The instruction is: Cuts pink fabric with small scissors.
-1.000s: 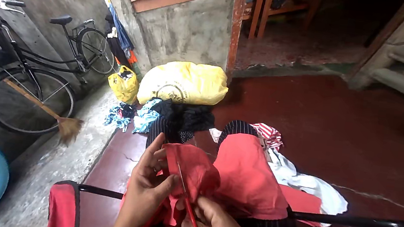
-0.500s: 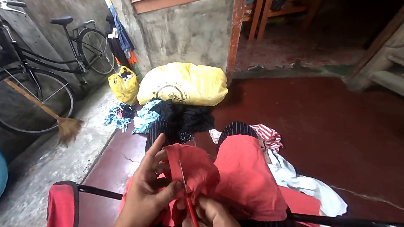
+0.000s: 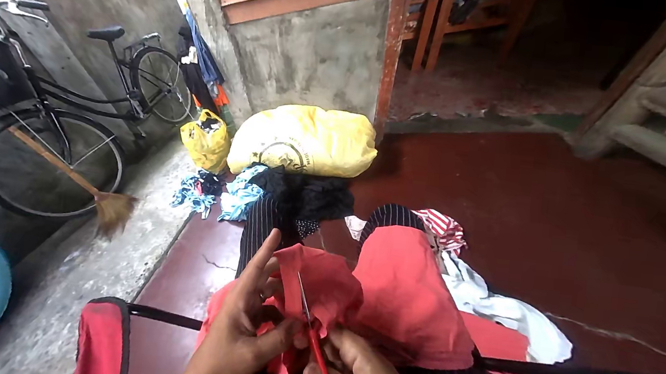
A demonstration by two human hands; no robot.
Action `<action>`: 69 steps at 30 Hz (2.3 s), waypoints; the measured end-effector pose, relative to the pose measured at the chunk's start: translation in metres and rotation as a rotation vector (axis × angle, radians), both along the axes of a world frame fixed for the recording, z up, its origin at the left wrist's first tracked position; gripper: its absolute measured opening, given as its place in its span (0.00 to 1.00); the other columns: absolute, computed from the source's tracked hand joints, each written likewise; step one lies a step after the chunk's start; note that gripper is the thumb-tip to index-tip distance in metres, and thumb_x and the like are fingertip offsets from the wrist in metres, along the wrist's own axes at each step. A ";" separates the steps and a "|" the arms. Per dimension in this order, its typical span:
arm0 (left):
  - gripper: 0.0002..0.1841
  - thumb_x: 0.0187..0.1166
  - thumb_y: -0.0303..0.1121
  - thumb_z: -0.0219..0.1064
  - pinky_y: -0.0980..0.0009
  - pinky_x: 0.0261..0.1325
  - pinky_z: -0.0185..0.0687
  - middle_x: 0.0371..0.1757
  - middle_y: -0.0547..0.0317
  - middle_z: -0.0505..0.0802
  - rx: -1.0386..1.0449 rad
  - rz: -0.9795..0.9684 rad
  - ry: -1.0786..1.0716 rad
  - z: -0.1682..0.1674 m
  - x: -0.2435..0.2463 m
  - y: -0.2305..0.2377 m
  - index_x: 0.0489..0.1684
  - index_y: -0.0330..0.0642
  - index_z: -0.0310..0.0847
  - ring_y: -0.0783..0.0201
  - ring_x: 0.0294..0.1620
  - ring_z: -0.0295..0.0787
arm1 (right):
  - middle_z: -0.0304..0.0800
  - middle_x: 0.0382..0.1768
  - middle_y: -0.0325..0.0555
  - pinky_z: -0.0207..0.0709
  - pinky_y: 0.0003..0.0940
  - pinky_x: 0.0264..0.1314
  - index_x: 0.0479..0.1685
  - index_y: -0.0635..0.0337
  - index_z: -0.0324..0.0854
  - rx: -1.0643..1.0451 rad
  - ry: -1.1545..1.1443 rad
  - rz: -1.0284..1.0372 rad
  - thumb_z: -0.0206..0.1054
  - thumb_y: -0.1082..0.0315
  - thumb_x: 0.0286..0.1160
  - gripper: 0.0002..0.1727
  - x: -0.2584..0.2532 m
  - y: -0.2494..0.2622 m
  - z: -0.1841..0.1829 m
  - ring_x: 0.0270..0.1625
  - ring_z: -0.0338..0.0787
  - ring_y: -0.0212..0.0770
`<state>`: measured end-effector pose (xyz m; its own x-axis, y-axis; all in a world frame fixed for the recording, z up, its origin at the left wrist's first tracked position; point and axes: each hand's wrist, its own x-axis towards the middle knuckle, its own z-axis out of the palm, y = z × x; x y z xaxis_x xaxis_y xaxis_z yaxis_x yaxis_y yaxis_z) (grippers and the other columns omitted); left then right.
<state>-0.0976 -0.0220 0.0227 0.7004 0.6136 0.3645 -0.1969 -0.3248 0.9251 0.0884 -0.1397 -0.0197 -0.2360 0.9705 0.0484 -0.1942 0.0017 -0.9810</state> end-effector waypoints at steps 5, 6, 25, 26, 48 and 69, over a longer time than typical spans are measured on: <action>0.57 0.67 0.18 0.76 0.54 0.55 0.95 0.82 0.44 0.74 -0.008 -0.064 0.043 0.000 -0.004 -0.002 0.97 0.52 0.37 0.48 0.66 0.88 | 0.89 0.39 0.38 0.87 0.32 0.45 0.55 0.62 0.78 0.078 -0.024 0.047 0.68 0.52 0.83 0.21 0.003 0.004 -0.006 0.39 0.90 0.30; 0.58 0.66 0.19 0.76 0.54 0.54 0.95 0.84 0.44 0.72 -0.014 -0.073 0.053 0.001 -0.005 -0.002 0.97 0.53 0.36 0.48 0.66 0.88 | 0.89 0.38 0.37 0.87 0.31 0.45 0.55 0.62 0.78 0.086 -0.029 0.043 0.68 0.53 0.82 0.20 0.003 0.004 -0.007 0.39 0.89 0.30; 0.31 0.73 0.21 0.72 0.65 0.54 0.91 0.47 0.46 0.94 -0.038 0.192 -0.052 -0.001 -0.003 0.006 0.81 0.34 0.72 0.60 0.45 0.93 | 0.90 0.38 0.41 0.87 0.33 0.44 0.65 0.61 0.80 0.017 -0.206 0.095 0.69 0.53 0.81 0.23 0.005 0.007 -0.011 0.38 0.90 0.33; 0.32 0.73 0.21 0.72 0.65 0.52 0.91 0.46 0.47 0.94 -0.031 0.185 -0.043 0.000 -0.003 0.006 0.81 0.34 0.71 0.60 0.44 0.93 | 0.91 0.39 0.40 0.87 0.32 0.44 0.66 0.61 0.80 0.012 -0.179 0.118 0.69 0.53 0.81 0.24 0.006 0.008 -0.011 0.38 0.90 0.32; 0.48 0.66 0.18 0.73 0.60 0.49 0.94 0.60 0.46 0.91 -0.011 0.155 0.072 0.004 -0.003 0.006 0.93 0.48 0.53 0.54 0.44 0.94 | 0.89 0.41 0.38 0.91 0.38 0.46 0.66 0.62 0.77 -0.002 0.018 0.133 0.65 0.56 0.85 0.21 -0.007 0.006 -0.017 0.41 0.91 0.33; 0.39 0.73 0.20 0.70 0.65 0.49 0.93 0.53 0.46 0.93 -0.029 0.154 0.065 0.004 -0.008 0.010 0.89 0.41 0.61 0.58 0.43 0.93 | 0.90 0.39 0.40 0.87 0.34 0.46 0.68 0.64 0.76 0.018 -0.069 0.182 0.64 0.55 0.85 0.23 -0.005 0.010 -0.020 0.38 0.90 0.32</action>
<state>-0.1059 -0.0123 0.0264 0.6189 0.7250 0.3021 -0.0863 -0.3195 0.9436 0.0834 -0.1302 -0.0398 -0.4112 0.9105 0.0430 -0.1252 -0.0097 -0.9921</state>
